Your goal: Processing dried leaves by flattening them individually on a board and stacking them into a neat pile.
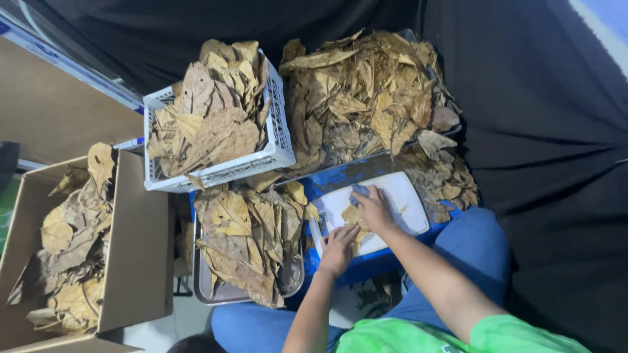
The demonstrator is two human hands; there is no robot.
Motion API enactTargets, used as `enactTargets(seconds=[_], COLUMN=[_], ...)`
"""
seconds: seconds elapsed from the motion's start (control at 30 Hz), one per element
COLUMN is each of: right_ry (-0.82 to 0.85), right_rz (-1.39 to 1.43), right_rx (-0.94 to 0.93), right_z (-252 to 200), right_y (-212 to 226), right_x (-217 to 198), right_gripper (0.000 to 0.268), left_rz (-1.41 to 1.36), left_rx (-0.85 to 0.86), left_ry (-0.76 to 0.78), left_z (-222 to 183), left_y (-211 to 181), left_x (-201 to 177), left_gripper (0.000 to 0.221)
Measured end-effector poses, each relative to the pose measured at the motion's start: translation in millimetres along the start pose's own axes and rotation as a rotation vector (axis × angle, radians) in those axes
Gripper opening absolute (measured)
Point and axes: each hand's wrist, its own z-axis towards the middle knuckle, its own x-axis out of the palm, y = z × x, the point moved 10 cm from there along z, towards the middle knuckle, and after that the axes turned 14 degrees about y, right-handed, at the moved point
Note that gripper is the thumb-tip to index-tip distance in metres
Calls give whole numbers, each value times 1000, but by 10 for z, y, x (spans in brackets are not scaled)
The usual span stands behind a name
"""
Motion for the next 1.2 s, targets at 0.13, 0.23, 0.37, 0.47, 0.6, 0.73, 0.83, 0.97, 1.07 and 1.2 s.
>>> enactTargets(seconds=[0.13,0.23,0.37,0.47,0.6,0.73,0.83,0.97,1.07,1.2], right_ry=[13,0,162,293,277,228,297,256,181,66], right_rz=[169,294,276,133,48,-19,-26,-69,-140,-244], right_rx=[7,63,11,-19,-19,-59,-117,-70,-31,20], right_z=[117,124,-308,-502,-597,-278,-163,-23,76,302], right_y=[-213,-362,97,176,241,104,172,90,53,-157], right_x=[76,68,-118,160,170,361,326,265,232,311], right_gripper=[42,44,45,41,41,45,51,52,54,50], left_rz=[-12,8,54,81,98,86,60,50,44,27], left_rx=[17,32,3,-9,-15,-5,-4,7,17,18], left_ry=[-7,-15,-48,-74,-97,-74,-40,5,9,12], left_z=[24,15,3,-17,-26,-30,-41,-26,-26,-38], left_y=[69,21,5,50,46,35,29,14,28,23], left_x=[53,11,16,96,45,28,17,18,8,4], left_gripper=[53,53,47,32,18,30,41,51,52,52])
